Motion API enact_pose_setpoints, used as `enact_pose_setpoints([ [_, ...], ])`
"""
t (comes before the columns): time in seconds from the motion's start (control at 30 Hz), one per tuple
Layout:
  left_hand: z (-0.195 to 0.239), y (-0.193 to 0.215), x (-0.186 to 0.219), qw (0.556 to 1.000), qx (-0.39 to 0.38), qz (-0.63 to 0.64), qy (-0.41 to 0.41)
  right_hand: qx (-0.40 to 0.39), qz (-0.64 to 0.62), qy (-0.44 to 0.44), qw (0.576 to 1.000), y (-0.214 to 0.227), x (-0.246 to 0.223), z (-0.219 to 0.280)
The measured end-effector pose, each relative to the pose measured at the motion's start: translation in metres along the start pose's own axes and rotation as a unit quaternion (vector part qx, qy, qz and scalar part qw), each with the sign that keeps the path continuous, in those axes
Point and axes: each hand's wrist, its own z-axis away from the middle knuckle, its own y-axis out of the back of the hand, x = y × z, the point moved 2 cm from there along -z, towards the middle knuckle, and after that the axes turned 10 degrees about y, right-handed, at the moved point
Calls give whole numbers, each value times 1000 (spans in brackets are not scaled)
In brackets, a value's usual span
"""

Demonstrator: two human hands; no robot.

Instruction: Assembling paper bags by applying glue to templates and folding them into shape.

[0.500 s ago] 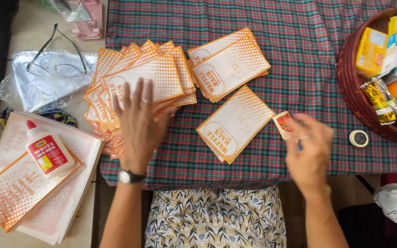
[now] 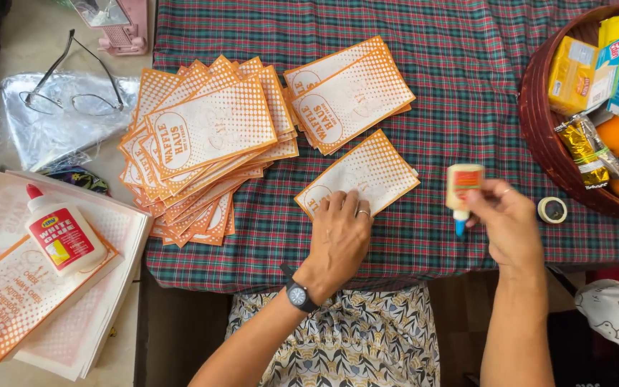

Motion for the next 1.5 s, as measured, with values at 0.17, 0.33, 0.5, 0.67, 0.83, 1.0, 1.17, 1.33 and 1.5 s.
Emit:
enact_pose_setpoints([
  [0.17, -9, 59, -14, 997, 29, 71, -10, 17, -177, -1, 984, 4, -24, 6],
  [0.33, -22, 125, -30, 991, 132, 4, -1, 21, -155, 72, 985, -13, -47, 6],
  [0.5, -23, 139, -31, 992, 98, -48, 66, 3, -117, 178, 977, -45, -58, 6],
  [0.67, -22, 101, -17, 987, 123, 43, 90, -41, -41, 218, 974, -70, -70, -3],
  [0.83, 2, 33, 5, 979, 102, 173, 32, -53, -15, 216, 975, -73, -70, -2],
  [1.0, -18, 53, 10, 975, -101, 192, 56, -62, -2, 213, 975, -68, -73, 5],
  [1.17, -24, 32, -5, 988, -53, 139, 42, -72, 15, 209, 975, -68, -79, 18],
  [1.33, -31, 24, -6, 987, -30, 144, 62, -53, 52, 268, 960, -74, -74, 4],
  [1.5, -35, -1, -7, 980, -13, 167, 108, -33, 45, 336, 940, -80, -51, -20],
])
